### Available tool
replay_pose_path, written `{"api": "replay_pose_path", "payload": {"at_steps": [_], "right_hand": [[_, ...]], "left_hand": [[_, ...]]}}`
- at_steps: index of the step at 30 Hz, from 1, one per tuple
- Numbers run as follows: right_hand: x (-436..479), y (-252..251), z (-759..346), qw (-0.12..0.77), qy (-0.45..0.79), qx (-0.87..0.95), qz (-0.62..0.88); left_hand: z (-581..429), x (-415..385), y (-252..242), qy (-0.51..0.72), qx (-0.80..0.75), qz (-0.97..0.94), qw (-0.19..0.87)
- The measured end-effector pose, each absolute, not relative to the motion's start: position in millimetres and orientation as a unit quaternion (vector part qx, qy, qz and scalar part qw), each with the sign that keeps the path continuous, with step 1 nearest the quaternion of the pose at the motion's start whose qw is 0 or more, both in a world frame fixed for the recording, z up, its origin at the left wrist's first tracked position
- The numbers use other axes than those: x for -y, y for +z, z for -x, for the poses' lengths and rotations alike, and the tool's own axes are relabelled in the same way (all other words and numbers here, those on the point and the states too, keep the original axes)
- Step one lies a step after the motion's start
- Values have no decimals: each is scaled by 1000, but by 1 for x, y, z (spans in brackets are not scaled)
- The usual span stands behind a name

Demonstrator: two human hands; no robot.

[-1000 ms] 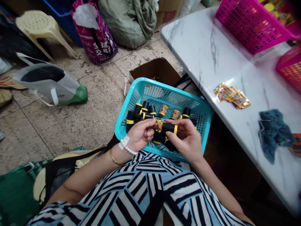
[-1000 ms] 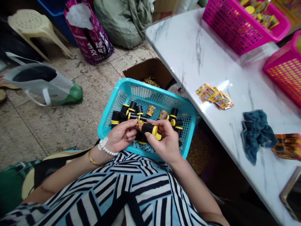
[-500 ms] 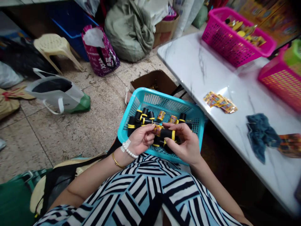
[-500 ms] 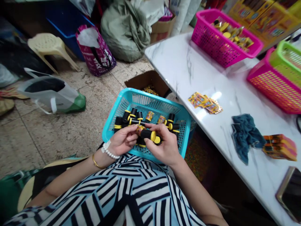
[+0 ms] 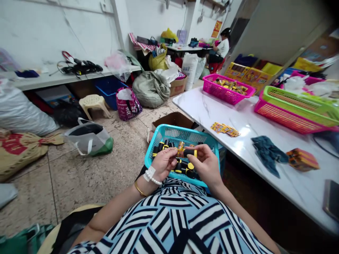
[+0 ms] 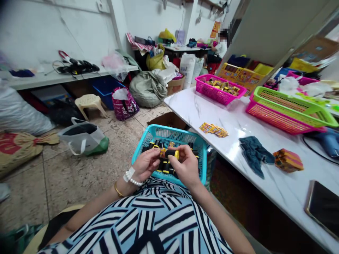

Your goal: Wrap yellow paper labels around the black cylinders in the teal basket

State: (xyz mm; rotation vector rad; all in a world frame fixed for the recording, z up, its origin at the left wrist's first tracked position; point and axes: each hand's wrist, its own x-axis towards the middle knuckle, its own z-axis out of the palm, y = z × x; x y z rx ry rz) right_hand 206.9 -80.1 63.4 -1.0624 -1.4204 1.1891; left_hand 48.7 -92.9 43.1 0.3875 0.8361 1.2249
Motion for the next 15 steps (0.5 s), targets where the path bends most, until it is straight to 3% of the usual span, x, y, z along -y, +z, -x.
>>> {"api": "replay_pose_path", "payload": {"at_steps": [10, 15], "right_hand": [[80, 59, -216, 526, 395, 624, 421], [85, 69, -221, 539, 407, 631, 382]], "left_hand": [[-47, 96, 61, 569, -378, -191, 705], [-47, 100, 68, 577, -365, -212, 699]]}}
